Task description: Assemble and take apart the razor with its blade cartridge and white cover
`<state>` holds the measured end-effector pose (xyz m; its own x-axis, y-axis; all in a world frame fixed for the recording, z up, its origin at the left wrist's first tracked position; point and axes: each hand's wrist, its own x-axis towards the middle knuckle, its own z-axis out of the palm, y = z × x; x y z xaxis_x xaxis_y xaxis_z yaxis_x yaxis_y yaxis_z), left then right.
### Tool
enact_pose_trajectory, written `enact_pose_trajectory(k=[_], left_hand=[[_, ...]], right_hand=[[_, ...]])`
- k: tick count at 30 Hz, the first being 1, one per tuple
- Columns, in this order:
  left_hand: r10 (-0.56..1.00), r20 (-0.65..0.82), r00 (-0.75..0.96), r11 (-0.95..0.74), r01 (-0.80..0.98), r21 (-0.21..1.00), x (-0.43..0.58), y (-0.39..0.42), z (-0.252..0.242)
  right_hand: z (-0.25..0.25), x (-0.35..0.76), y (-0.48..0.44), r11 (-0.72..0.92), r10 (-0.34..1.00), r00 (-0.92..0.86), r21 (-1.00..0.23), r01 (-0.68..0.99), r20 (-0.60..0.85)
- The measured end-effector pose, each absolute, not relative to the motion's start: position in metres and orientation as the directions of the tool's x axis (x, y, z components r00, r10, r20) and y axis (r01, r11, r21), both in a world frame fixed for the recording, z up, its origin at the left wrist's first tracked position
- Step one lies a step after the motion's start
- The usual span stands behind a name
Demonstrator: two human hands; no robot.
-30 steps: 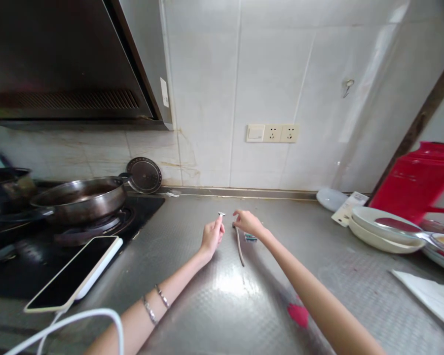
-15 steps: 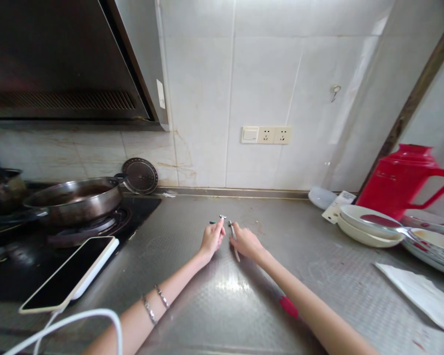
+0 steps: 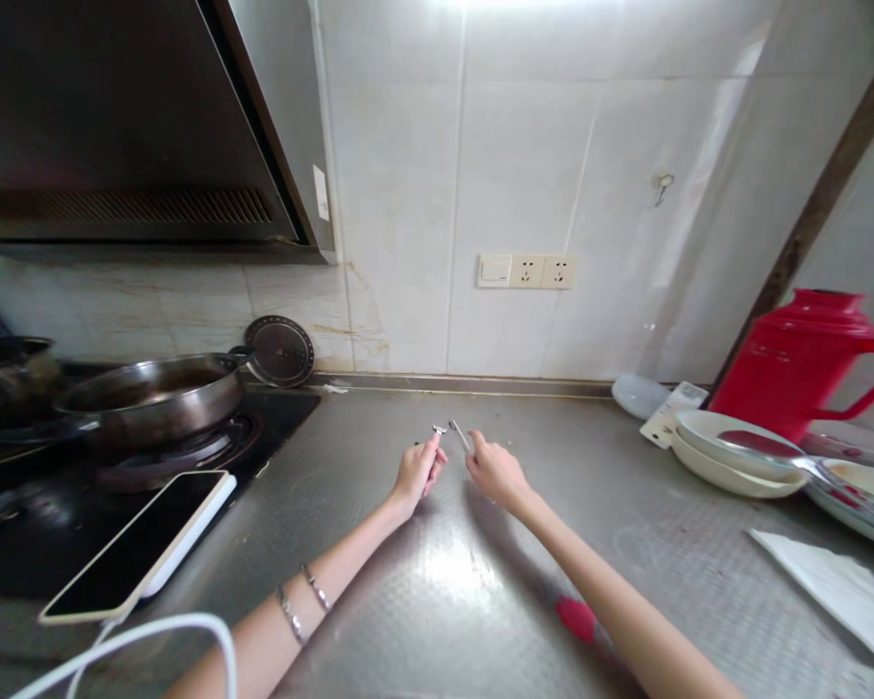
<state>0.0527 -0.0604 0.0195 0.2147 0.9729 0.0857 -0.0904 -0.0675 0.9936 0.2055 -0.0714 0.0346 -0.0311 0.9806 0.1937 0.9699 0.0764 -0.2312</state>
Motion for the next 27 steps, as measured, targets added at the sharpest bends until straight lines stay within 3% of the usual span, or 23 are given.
enact_pose_trajectory(k=[3,8,14,19,22,27], left_hand=[[0.956,0.082,0.281,-0.045,-0.134,0.990,0.048,-0.050,0.022],[0.925,0.122,0.360,-0.049,-0.205,0.978,0.048,-0.035,0.032],[0.888,0.228,0.400,-0.150,-0.216,0.965,0.059,-0.028,0.053],[0.845,0.321,0.428,-0.258,-0.198,0.945,0.065,-0.023,0.067],[0.812,0.370,0.452,-0.320,-0.185,0.929,0.064,-0.020,0.069],[0.798,0.388,0.461,-0.367,-0.140,0.920,0.060,-0.021,0.073]], right_hand=[[0.045,0.228,-0.058,0.092,0.965,0.004,-0.354,0.931,0.261],[0.056,0.262,-0.043,0.279,0.905,-0.011,-0.576,0.768,0.425],[0.071,0.283,-0.042,0.236,0.831,0.126,-0.549,0.802,0.541],[0.107,0.286,-0.043,0.269,0.794,0.185,-0.607,0.748,0.579],[0.126,0.285,-0.047,0.344,0.811,0.143,-0.660,0.668,0.567],[0.146,0.283,-0.060,0.447,0.864,-0.071,-0.695,0.563,0.498]])
